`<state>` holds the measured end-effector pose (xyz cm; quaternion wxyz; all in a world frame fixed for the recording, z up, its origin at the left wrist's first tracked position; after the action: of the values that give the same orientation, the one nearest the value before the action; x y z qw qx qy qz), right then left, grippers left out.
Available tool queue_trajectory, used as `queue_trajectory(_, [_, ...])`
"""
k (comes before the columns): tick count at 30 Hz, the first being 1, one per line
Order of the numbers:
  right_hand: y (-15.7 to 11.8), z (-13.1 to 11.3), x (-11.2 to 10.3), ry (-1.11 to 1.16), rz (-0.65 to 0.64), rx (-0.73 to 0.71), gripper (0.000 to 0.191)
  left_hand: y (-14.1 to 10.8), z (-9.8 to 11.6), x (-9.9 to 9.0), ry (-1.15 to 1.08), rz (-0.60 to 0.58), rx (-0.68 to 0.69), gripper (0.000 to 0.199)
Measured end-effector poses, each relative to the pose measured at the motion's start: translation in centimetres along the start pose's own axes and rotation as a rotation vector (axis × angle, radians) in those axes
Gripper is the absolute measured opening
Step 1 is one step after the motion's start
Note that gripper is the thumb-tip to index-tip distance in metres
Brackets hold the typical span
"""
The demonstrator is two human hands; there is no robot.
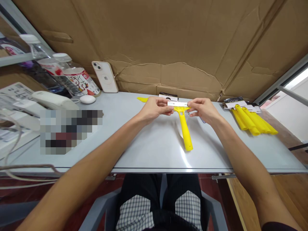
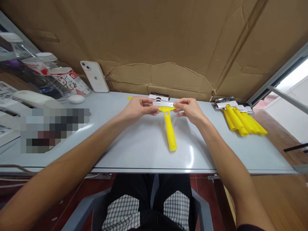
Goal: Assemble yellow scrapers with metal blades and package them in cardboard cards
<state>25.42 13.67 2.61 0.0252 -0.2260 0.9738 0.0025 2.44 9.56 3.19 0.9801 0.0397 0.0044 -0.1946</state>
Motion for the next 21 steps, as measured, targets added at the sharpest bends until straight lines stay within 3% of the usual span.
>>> queue_trajectory(5, [0.0,-0.4,0.7,0.042,-0.005,-0.047,0.037,0.2,-0.6,-0.1,-0.045,0.03,-0.037,0.051])
queue_trajectory(11, [0.0,-0.5,1.1,0.02,0.023,-0.077,0.029,0.5,-1.4,-0.3,-0.084,0.146,-0.108,0.034])
queue_trajectory(17, [-0.2,-0.5,1.6,0.026,0.059,-0.055,0.018,0.5,-1.1,-0.1,-0.042,0.169,-0.022,0.02])
queue_trajectory(21, [-0.3,-0.4,1.9,0.039,0.047,-0.041,0.016,0.4,-0.5,-0.3,-0.003,0.18,0.085,0.022])
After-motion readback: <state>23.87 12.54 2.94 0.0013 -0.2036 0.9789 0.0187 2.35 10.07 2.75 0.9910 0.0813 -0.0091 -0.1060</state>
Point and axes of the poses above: each hand's wrist, its own y-axis towards the middle knuckle, its own x-axis out of the palm, z = x × y, the point moved 7 cm from there along y, towards the middle knuckle, and after that the axes turned 12 degrees about -z, right-handed, at the moved point
